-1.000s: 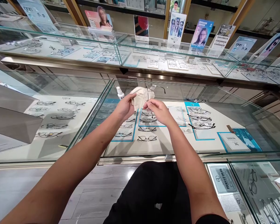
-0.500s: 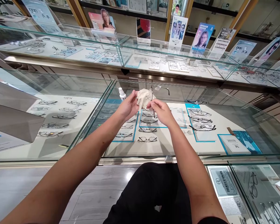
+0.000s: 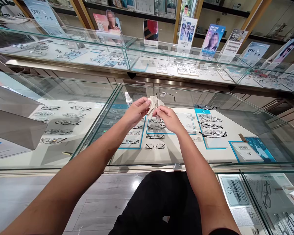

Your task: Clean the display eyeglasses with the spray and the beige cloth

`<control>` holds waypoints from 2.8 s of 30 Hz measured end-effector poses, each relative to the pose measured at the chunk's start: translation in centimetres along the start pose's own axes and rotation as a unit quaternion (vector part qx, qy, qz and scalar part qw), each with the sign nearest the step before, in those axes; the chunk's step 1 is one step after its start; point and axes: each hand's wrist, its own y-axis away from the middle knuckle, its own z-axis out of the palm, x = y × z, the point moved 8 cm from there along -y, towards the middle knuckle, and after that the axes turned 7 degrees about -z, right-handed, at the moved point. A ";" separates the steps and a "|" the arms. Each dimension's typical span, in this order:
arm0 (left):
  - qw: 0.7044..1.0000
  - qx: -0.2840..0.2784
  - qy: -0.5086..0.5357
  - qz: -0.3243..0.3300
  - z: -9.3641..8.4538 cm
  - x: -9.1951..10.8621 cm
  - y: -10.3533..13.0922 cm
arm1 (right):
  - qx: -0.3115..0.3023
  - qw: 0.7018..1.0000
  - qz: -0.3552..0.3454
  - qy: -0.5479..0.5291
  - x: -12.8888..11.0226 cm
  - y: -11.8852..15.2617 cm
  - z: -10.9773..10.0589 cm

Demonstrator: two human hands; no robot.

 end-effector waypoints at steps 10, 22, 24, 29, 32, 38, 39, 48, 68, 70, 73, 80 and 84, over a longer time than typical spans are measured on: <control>0.998 0.037 -0.036 0.032 -0.2 0.3 0.2 | -0.028 1.000 0.001 -0.002 0.1 0.0 0.7; 0.998 0.004 0.017 -0.056 0.1 -0.7 0.1 | -0.051 0.999 -0.007 -0.002 -0.5 0.3 1.1; 0.996 -0.034 0.011 -0.081 0.5 -0.9 0.2 | -0.057 0.998 -0.013 -0.003 -0.6 0.3 1.1; 0.984 -0.089 0.066 -0.137 1.1 -1.2 0.8 | -0.080 0.997 -0.008 0.013 -0.6 0.4 1.4; 0.978 -0.110 0.082 -0.157 1.4 -1.3 1.0 | -0.088 0.996 -0.007 0.013 -0.7 0.4 1.6; 0.977 -0.137 0.069 -0.151 1.5 -1.9 0.9 | -0.087 0.996 -0.012 -0.025 -1.0 0.3 1.6; 0.977 -0.137 0.067 -0.148 1.6 -1.8 0.9 | -0.087 0.996 -0.010 -0.028 -1.0 0.3 1.6; 0.983 -0.141 0.079 -0.088 2.8 -0.1 1.5 | -0.092 0.994 0.007 -0.053 -0.8 0.2 1.6; 0.999 -0.026 0.032 -0.013 2.6 0.0 1.8 | 0.052 0.996 0.074 0.020 1.5 0.7 0.2; 0.999 -0.040 0.029 -0.015 3.1 0.0 2.0 | 0.074 0.993 0.081 0.048 1.6 0.7 0.0; 0.998 -0.043 0.032 -0.017 3.5 0.0 2.2 | 0.096 0.988 0.093 0.082 1.7 0.8 -0.3; 1.000 -0.009 -0.005 0.025 3.6 -0.1 2.4 | 0.121 0.983 0.098 0.093 1.8 0.8 -0.8; 0.999 -0.007 -0.008 0.038 3.4 -0.1 2.2 | 0.109 0.984 0.108 0.095 2.0 0.9 -0.6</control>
